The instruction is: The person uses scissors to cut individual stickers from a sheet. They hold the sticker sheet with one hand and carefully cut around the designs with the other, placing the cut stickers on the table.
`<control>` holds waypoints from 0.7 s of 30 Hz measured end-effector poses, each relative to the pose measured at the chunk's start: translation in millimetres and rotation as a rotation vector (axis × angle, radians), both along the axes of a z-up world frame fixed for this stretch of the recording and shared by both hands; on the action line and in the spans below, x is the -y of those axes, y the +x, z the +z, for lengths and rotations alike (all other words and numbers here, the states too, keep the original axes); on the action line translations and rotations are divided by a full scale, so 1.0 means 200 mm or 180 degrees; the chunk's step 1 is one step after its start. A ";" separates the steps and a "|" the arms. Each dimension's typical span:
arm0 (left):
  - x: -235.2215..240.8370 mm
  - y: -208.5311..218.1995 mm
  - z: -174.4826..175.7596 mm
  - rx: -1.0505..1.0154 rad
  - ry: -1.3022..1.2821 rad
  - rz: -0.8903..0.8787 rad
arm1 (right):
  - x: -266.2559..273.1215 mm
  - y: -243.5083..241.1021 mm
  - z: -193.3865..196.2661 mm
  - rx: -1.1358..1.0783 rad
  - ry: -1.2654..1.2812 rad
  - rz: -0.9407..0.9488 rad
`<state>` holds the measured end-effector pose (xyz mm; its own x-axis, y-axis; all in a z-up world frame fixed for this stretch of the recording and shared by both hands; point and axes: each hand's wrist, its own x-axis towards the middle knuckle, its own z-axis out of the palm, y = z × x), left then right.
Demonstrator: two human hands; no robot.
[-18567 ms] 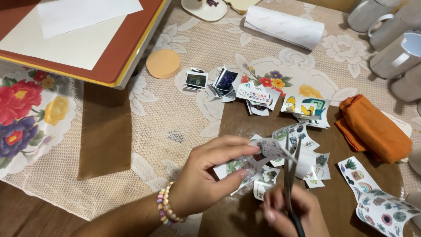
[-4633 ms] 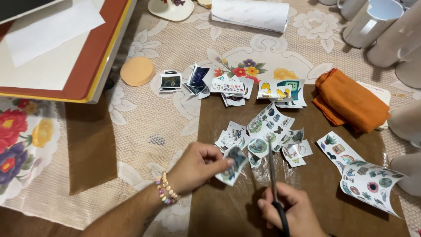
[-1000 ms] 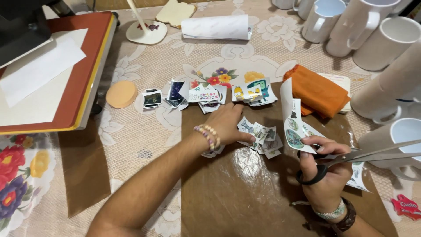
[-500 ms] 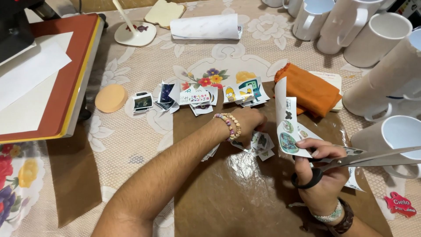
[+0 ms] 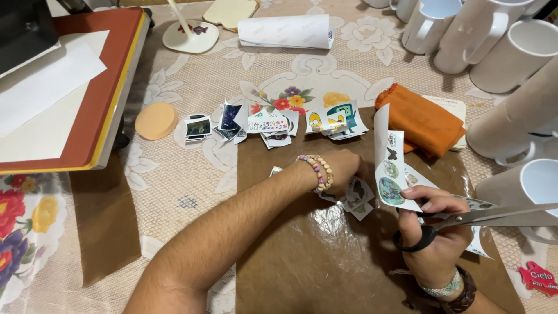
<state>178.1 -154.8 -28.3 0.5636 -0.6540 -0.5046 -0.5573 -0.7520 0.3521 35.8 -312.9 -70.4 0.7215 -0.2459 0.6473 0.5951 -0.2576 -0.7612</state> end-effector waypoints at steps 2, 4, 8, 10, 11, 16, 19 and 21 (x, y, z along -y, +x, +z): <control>-0.01 -0.01 0.01 0.0022 -0.0026 -0.0019 | 0.00 0.00 0.00 0.0003 0.0008 -0.0002; -0.01 -0.02 0.00 0.0110 -0.0327 0.0052 | 0.00 -0.01 -0.01 -0.0005 0.0012 -0.0052; -0.03 -0.01 -0.03 0.0106 -0.0500 0.0123 | -0.01 -0.01 0.01 -0.0021 0.0003 -0.0087; -0.03 0.01 -0.07 0.0024 -0.0583 0.0102 | -0.01 -0.01 0.01 -0.0098 -0.0004 -0.0126; -0.05 -0.02 -0.01 0.0021 -0.0587 0.0105 | -0.01 -0.02 0.01 -0.0102 -0.0008 -0.0123; -0.24 -0.10 0.32 -0.0677 -0.0723 0.0842 | 0.00 -0.01 0.01 0.0022 -0.0047 -0.0093; -0.41 -0.10 0.38 -0.0508 -0.0551 0.0974 | -0.01 -0.01 0.00 0.0038 -0.0005 -0.0061; -0.50 -0.12 0.42 -0.0478 -0.0353 0.1128 | -0.01 -0.01 0.00 0.0004 0.0003 -0.0026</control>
<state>154.6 -55.4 56.6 0.6894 -0.4874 -0.5358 -0.2063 -0.8412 0.4998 32.9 -311.8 -71.0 0.7186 -0.2524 0.6480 0.5941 -0.2616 -0.7607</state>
